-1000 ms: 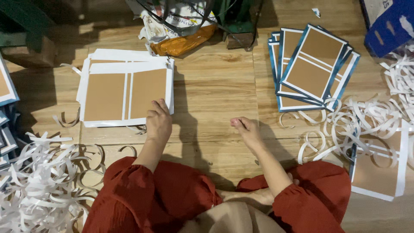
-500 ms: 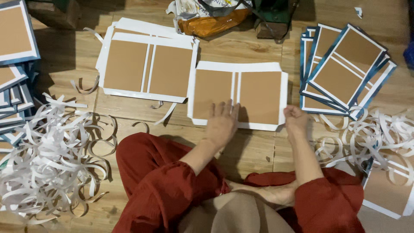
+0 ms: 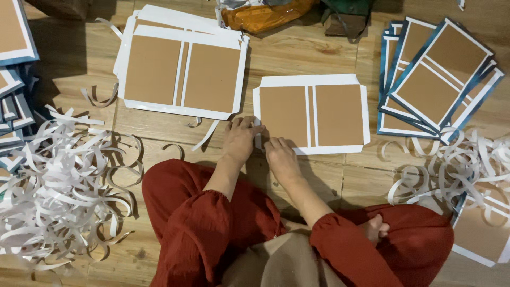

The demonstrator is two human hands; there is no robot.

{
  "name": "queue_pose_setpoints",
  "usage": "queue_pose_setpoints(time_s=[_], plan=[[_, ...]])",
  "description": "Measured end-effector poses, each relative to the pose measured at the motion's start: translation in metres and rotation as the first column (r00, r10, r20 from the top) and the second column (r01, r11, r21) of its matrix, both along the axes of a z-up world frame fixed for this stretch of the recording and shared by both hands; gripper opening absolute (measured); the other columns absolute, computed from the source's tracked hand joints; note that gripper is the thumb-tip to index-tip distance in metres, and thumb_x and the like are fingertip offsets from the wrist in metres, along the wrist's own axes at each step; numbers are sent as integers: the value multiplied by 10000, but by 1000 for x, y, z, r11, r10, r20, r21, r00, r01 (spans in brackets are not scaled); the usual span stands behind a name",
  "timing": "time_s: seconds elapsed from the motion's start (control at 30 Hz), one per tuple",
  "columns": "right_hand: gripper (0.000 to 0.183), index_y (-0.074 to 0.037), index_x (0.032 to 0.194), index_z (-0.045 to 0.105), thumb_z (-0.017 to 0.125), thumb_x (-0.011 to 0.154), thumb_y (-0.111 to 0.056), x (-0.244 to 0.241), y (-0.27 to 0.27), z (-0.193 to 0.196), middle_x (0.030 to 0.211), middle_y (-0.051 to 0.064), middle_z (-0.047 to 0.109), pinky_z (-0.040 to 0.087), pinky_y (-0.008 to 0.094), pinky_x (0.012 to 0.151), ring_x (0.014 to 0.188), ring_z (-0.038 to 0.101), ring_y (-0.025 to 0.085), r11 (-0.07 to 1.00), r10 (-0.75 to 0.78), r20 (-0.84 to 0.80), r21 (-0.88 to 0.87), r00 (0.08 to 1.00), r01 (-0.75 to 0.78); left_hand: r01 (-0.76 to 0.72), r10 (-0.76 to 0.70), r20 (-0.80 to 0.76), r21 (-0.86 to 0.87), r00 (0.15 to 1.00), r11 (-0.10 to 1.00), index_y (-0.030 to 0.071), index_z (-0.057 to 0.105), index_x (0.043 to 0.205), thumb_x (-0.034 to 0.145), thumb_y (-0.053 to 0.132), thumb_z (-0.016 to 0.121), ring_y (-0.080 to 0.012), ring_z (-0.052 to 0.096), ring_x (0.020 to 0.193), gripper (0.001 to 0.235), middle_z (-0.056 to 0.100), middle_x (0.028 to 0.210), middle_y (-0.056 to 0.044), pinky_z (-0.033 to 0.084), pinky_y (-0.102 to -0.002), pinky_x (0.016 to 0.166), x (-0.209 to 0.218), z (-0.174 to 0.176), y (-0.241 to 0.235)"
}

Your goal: The person sits on the floor and assembles cardboard frames by folding white paper strips around the edges of rectangular cardboard pieces. They repeatedly pick up a frame, fold the paper tabs over the edges, and press them down to secure the border.

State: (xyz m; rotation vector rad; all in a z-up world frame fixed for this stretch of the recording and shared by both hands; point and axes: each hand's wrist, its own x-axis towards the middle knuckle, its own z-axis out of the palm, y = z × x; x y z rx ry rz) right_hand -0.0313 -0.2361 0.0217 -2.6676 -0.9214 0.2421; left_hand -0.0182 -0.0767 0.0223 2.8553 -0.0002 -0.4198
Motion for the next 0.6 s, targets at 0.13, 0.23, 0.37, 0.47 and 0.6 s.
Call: queue_pose_setpoints(time_s=[0.13,0.23,0.37,0.47,0.6], plan=[[27,-99,785,548,527,801,-103,-6,0,-1,763,21,495,472,289,715,865,528,203,994,92,129,-63,987,-84,-2,-18,183,109,983,994,331,613,1068,800,192,604,-242,462,1128,302,463,1203,1,400,-446,937,-7,-3,-10],[66,-102,756,547,505,804,-83,5,-6,-4,744,30,503,475,301,698,847,537,213,995,99,99,-24,990,-97,-21,-28,301,155,953,988,274,642,1023,797,151,595,-248,510,1073,261,509,1155,-31,441,-428,887,-6,0,-16],[78,-130,751,534,500,816,-103,6,-8,8,731,6,481,470,271,670,822,532,185,990,140,95,-13,986,-140,-23,-4,236,110,972,994,256,624,1031,796,122,595,-266,488,1095,272,489,1166,-46,422,-446,913,-6,5,-15],[73,-125,745,545,535,811,-95,9,-8,-15,712,6,479,465,277,656,790,535,194,981,196,151,-35,969,-193,-23,-7,252,116,968,993,254,611,1034,795,131,600,-268,484,1092,268,486,1149,-48,414,-447,914,-8,6,-16],[94,-115,714,557,537,805,-104,11,-13,10,708,22,485,481,302,672,805,528,218,963,271,108,-22,957,-270,-31,-5,265,131,964,991,240,621,1006,787,139,609,-274,496,1078,241,504,1122,-60,414,-454,904,-8,3,-19]])
